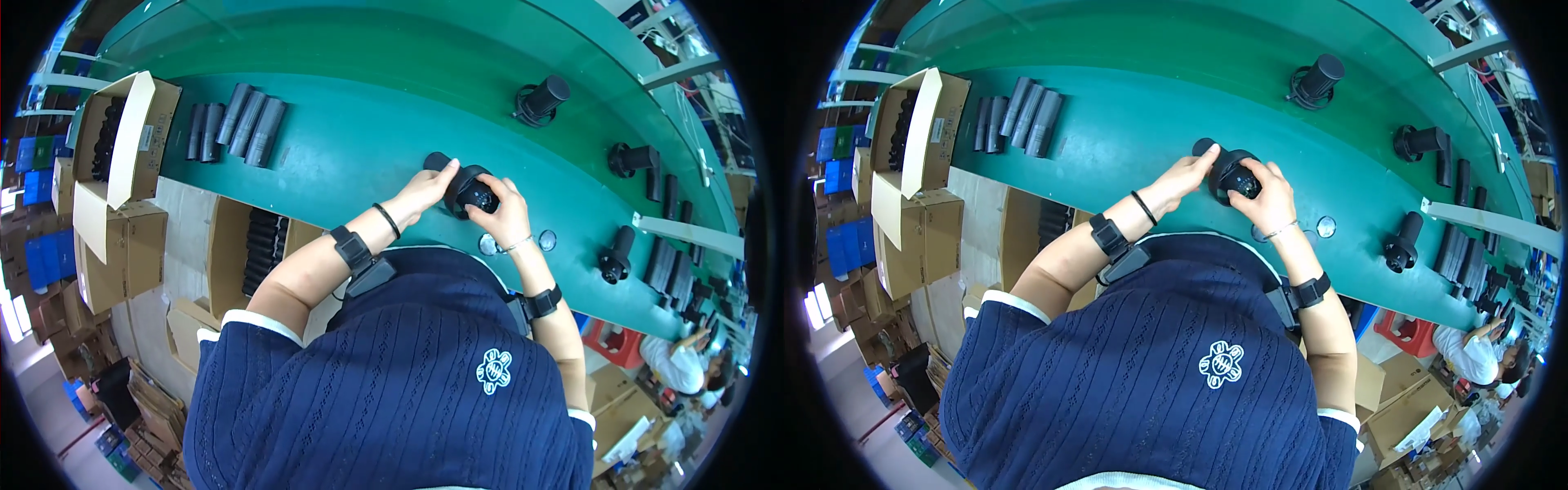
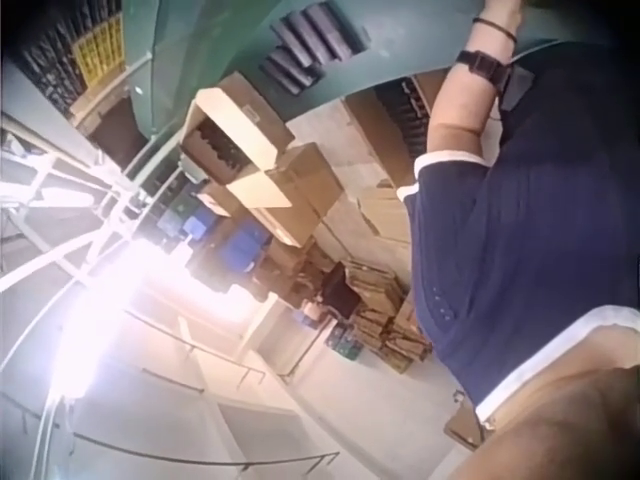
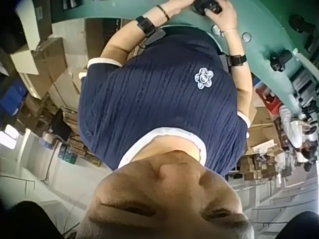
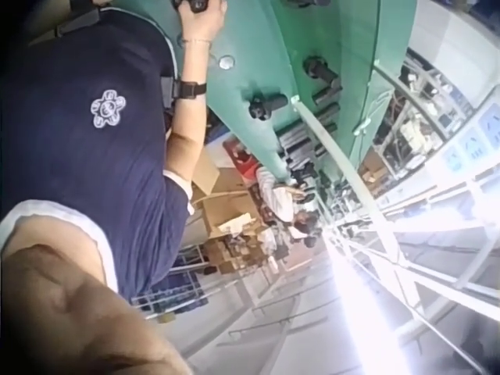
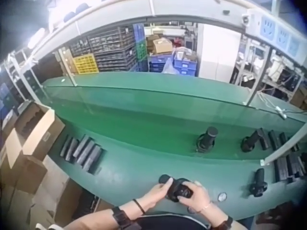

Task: The person removes a cardboard divider from a box, takes out black cylinders, and places them on a conveyor belt. They fit plastic caps onto the cylinders, insert them into black housings, and place the assembled units into a different box.

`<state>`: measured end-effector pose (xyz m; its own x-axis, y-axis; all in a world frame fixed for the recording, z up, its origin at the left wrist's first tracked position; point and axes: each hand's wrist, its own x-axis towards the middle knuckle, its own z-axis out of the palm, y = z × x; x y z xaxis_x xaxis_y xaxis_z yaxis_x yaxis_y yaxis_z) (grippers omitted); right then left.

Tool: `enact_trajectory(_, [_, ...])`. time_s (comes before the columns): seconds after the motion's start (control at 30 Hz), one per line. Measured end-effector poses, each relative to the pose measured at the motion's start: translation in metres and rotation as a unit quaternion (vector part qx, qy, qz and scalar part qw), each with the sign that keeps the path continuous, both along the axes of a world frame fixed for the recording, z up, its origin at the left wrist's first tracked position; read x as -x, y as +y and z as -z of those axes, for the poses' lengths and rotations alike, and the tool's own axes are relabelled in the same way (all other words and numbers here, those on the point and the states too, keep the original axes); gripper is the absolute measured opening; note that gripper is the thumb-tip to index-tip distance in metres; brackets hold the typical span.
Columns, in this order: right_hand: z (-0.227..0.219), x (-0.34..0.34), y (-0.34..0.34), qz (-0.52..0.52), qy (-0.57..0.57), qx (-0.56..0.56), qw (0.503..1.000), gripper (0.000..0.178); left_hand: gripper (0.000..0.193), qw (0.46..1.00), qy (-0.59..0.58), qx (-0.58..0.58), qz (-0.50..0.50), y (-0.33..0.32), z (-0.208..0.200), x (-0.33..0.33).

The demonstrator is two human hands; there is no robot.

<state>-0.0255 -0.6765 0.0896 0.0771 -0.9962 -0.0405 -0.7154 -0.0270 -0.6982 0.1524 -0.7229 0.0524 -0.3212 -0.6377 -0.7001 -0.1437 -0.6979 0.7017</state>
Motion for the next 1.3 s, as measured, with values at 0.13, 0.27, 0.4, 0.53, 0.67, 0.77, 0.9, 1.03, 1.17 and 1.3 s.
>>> enact_trajectory(0.13, [-0.002, -0.004, -0.002, -0.005, 0.006, -0.029, 1.0, 0.049, 0.061, 0.998, 0.039, 0.039, 0.03, 0.002, 0.016, -0.002])
enact_trajectory(0.27, [0.002, -0.004, -0.002, -0.009, -0.015, -0.03, 0.999, 0.049, 0.057, 0.999, 0.027, 0.018, -0.004, 0.004, 0.008, -0.003])
enact_trajectory(0.4, [-0.003, -0.011, 0.0, -0.026, 0.002, -0.043, 0.999, 0.049, 0.052, 0.983, -0.104, 0.119, 0.094, 0.0, 0.014, -0.008])
enact_trajectory(0.53, [-0.003, -0.012, -0.004, -0.032, -0.008, -0.045, 0.998, 0.051, 0.05, 0.999, 0.039, 0.028, -0.009, 0.005, 0.025, -0.007])
enact_trajectory(0.67, [-0.001, -0.013, -0.002, -0.04, 0.011, -0.067, 0.997, 0.053, 0.059, 0.988, 0.042, 0.066, -0.131, 0.015, 0.04, 0.007])
enact_trajectory(0.77, [-0.005, -0.016, -0.002, -0.042, 0.03, -0.077, 0.996, 0.053, 0.058, 0.988, 0.031, 0.078, -0.132, 0.016, 0.053, 0.009])
enact_trajectory(0.9, [-0.005, -0.018, -0.003, -0.049, 0.049, -0.092, 0.993, 0.054, 0.056, 0.99, 0.056, 0.047, -0.124, 0.015, 0.052, 0.005])
enact_trajectory(1.03, [-0.003, -0.014, -0.001, -0.043, 0.041, -0.065, 0.996, 0.055, 0.046, 0.952, -0.197, 0.225, 0.06, 0.011, 0.011, -0.003])
enact_trajectory(1.17, [-0.005, -0.017, -0.007, -0.05, 0.048, -0.059, 0.996, 0.057, 0.039, 0.974, -0.013, 0.22, 0.042, -0.004, 0.022, -0.001])
enact_trajectory(1.3, [-0.003, -0.019, -0.006, -0.065, 0.068, 0.008, 0.996, 0.052, 0.029, 0.993, 0.093, 0.068, 0.014, -0.025, 0.021, 0.001])
